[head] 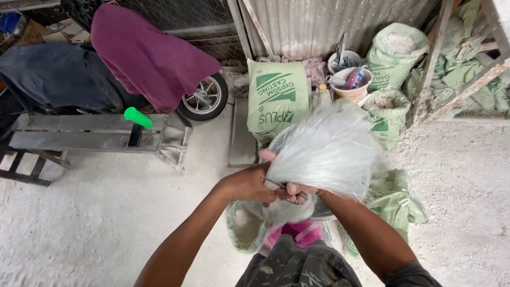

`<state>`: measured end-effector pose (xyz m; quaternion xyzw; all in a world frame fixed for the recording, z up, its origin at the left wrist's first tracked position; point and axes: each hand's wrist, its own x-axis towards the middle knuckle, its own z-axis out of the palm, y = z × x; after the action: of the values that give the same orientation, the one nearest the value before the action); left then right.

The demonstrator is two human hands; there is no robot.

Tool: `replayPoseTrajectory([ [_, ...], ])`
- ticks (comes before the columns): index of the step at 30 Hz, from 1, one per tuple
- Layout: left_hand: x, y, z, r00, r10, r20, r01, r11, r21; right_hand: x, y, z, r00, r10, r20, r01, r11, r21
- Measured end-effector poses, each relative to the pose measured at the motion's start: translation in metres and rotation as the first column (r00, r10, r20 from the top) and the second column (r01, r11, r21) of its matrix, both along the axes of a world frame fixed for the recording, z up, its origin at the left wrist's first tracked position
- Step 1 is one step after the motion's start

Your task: The person holds a bundle of long white fiber strands, dips and swishes them in a bucket of liquid, then uses scissors to trim the ends. They repeatedly gather, straighten, and cut sections of the fiber bundle over the bucket.

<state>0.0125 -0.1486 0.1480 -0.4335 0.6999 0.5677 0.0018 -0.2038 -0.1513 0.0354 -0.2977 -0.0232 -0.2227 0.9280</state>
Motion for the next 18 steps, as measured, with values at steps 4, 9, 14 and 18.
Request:
replayPoseTrajectory([
  [4, 0.011, -0.003, 0.009, 0.925, -0.071, -0.374, 0.168, 0.958, 0.231, -0.01, 0.005, 0.013, 0.998, 0.008, -0.059, -0.01, 1.0, -0.021],
  [9, 0.033, 0.002, -0.023, 0.793, -0.001, -0.609, 0.231, 0.926, 0.3, -0.021, 0.009, 0.031, 0.993, -0.002, -0.118, -0.007, 0.997, -0.077],
  [14, 0.044, 0.007, -0.085, 0.455, 0.329, -0.828, 0.437, 0.727, 0.529, -0.021, -0.001, 0.049, 0.972, -0.125, -0.197, 0.077, 0.969, -0.235],
  [18, 0.023, 0.002, -0.13, 0.197, 0.654, -0.73, 0.228, 0.694, 0.683, -0.037, -0.007, 0.081, 0.721, -0.648, -0.244, 0.095, 0.441, -0.892],
])
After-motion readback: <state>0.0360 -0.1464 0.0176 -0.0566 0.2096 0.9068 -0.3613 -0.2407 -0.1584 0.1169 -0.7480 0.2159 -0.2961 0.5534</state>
